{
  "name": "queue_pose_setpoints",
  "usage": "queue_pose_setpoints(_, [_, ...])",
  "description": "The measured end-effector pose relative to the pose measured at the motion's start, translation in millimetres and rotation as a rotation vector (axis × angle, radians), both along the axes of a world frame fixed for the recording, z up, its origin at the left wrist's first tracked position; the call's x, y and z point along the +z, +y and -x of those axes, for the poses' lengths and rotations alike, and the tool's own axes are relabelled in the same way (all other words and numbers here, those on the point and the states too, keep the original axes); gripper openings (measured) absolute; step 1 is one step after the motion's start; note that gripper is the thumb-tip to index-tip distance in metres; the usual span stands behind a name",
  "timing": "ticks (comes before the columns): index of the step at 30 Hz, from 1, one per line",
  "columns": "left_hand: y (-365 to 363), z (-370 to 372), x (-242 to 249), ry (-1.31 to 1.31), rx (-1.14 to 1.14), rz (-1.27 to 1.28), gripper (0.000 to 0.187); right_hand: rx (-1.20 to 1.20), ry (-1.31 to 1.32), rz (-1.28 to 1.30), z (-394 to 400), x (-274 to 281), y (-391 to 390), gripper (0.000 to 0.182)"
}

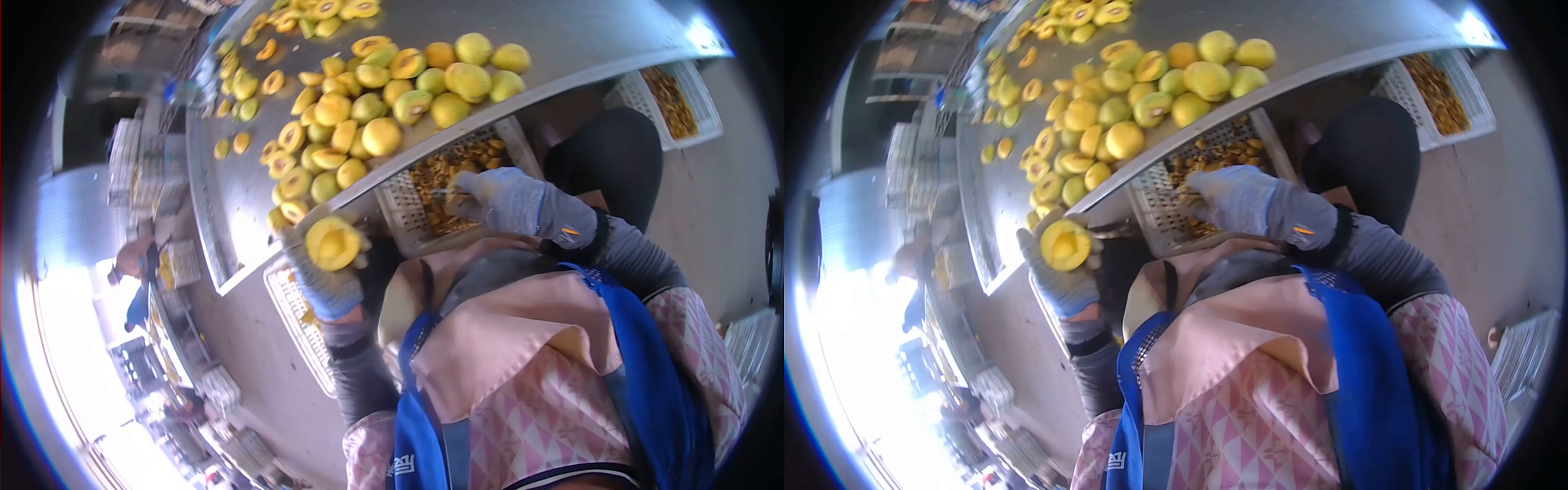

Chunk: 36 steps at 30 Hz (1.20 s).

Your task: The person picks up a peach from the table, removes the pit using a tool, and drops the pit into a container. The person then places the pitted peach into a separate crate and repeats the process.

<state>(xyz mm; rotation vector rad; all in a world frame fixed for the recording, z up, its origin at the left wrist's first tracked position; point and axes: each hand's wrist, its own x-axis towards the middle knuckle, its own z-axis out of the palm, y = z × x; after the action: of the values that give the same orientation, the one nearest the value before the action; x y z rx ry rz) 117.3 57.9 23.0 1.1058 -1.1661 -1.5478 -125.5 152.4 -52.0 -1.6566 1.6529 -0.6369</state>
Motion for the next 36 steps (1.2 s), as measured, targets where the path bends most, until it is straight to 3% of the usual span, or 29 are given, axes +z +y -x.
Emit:
queue_pose_setpoints(2, [-3,-48,7,-0.137,0.145,0.132,0.056,-0.014,0.120,-0.029,0,-11,-5,0.038])
queue_pose_setpoints(5, [-6,-134,-8,-0.504,0.407,0.208,0.049,0.009,0.072,0.031,1,-15,-5,0.039])
queue_pose_setpoints(7, [-15,-231,-60,-0.826,0.344,0.160,0.045,0.018,0.083,0.039,0,-12,-5,0.040])
queue_pose_setpoints(8, [-8,-254,-76,-0.954,0.339,0.006,0.039,0.041,0.130,-0.036,1,-5,-6,0.040])
queue_pose_setpoints(9, [-5,-251,-73,-1.080,0.330,-0.151,0.034,0.063,0.175,-0.113,0,-2,-6,0.040])
queue_pose_setpoints(10, [-5,-245,-73,-1.264,0.304,-0.068,0.027,0.062,0.178,-0.114,0,-3,-7,0.040])
queue_pose_setpoints(11, [-15,-239,-69,-1.262,0.300,-0.066,0.027,0.059,0.167,-0.095,0,-6,-8,0.039])
queue_pose_setpoints(15, [-75,-125,-31,-1.027,0.187,0.625,0.033,0.057,0.110,-0.056,-3,-5,-13,0.039])
queue_pose_setpoints(17, [-101,-52,-11,-1.102,0.044,0.457,0.040,0.062,0.119,-0.080,-3,0,-15,0.039])
queue_pose_setpoints(19, [-127,9,-6,-1.525,-0.102,0.413,0.051,0.054,0.093,-0.086,-2,1,-17,0.037])
queue_pose_setpoints(21, [-156,40,-29,-1.729,-0.298,0.358,0.059,0.042,0.093,-0.086,-2,4,-19,0.037])
queue_pose_setpoints(25, [-189,24,-71,-1.533,-0.341,0.549,0.054,-0.028,-0.029,0.006,1,2,-21,0.034])
queue_pose_setpoints(28, [-160,15,-45,-0.841,-0.146,0.017,0.047,-0.127,-0.180,0.171,-5,-1,-28,0.035])
queue_pose_setpoints(29, [-142,19,-36,-0.848,-0.157,0.019,0.047,-0.139,-0.186,0.169,-6,1,-32,0.035])
queue_pose_setpoints(31, [-105,26,-28,-0.338,-0.206,0.008,0.046,-0.202,-0.437,0.213,-10,10,-40,0.039])
queue_pose_setpoints(36, [-21,63,-34,-0.218,-0.307,0.002,0.042,-0.262,-0.562,0.100,-6,33,-41,0.042])
